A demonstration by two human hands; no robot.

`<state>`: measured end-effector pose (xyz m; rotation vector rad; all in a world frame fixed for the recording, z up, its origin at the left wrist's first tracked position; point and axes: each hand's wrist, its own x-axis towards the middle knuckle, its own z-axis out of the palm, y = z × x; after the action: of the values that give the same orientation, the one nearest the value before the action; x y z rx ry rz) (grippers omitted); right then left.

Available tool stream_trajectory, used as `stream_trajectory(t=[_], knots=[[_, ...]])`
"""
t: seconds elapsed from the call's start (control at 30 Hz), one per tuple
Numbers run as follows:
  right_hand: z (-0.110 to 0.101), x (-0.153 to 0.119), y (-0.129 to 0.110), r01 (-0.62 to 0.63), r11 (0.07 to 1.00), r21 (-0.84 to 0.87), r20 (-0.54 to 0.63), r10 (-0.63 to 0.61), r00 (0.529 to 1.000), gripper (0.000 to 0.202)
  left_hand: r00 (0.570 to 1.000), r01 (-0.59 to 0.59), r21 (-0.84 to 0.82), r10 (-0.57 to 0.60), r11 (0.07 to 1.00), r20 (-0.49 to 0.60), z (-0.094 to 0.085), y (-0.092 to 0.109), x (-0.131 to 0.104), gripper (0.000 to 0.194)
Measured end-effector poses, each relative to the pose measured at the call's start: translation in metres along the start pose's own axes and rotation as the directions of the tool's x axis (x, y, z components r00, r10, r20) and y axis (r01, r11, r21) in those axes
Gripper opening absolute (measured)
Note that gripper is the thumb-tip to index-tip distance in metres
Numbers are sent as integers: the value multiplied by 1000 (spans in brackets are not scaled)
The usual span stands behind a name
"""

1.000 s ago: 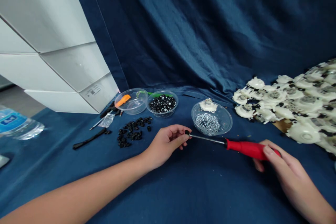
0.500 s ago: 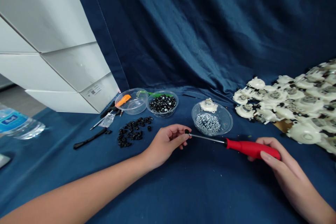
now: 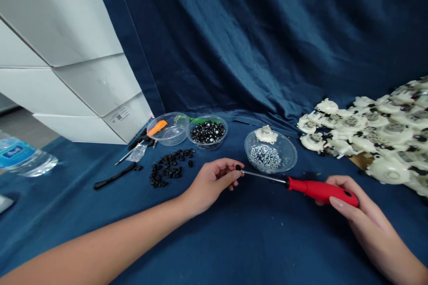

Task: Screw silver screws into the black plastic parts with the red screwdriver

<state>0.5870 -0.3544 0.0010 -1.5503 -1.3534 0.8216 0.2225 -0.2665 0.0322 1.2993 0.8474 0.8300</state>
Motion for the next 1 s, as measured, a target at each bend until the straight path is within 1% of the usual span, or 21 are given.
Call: stream_trajectory(t=[0.03,0.1,0.17,0.23,0.3,0.43,0.5,0.6,0.7,0.8,0.9,0.93,1.0], knots=[[0,0,1,-4,1000,-3,10,4,1000,41,1000,0,1,0,1000,1,0,0,0,27],[-3,1,0,-15,998,-54,71,19,997,37,1000,-2,3,2,1000,5,0,0,1,27],[-5,1,-2,-28,993,-116,131,43,990,50,1000,-9,5,9,1000,9,1,0,1,27],[-6,1,-4,-35,989,-145,148,56,987,58,1000,-13,9,13,1000,15,1,0,0,28],[-6,1,-4,-22,989,-145,139,42,989,57,1000,-13,12,12,1000,18,2,0,0,28],[-2,1,-5,-12,995,-99,70,19,997,41,999,-20,30,19,999,33,2,1,-2,28],[3,-2,-11,-49,998,-28,17,50,999,37,999,-22,33,20,999,38,2,1,-3,28],[14,-9,-26,-107,991,78,-28,110,994,43,999,-10,39,9,999,32,2,1,-2,28],[19,-14,-34,-119,984,130,-6,121,993,46,1000,4,59,-5,998,22,2,1,-2,29],[13,-9,-26,-134,981,140,19,133,991,51,1000,6,72,-8,997,22,2,1,-3,30],[6,-4,-17,-118,986,117,70,110,991,55,1000,2,95,-5,995,27,2,1,-3,31],[6,-4,-17,-115,987,116,69,108,992,55,1000,1,107,-4,994,29,2,0,-3,31],[10,-6,-23,-134,982,132,23,132,991,53,1000,4,127,-7,992,30,2,0,-3,32]])
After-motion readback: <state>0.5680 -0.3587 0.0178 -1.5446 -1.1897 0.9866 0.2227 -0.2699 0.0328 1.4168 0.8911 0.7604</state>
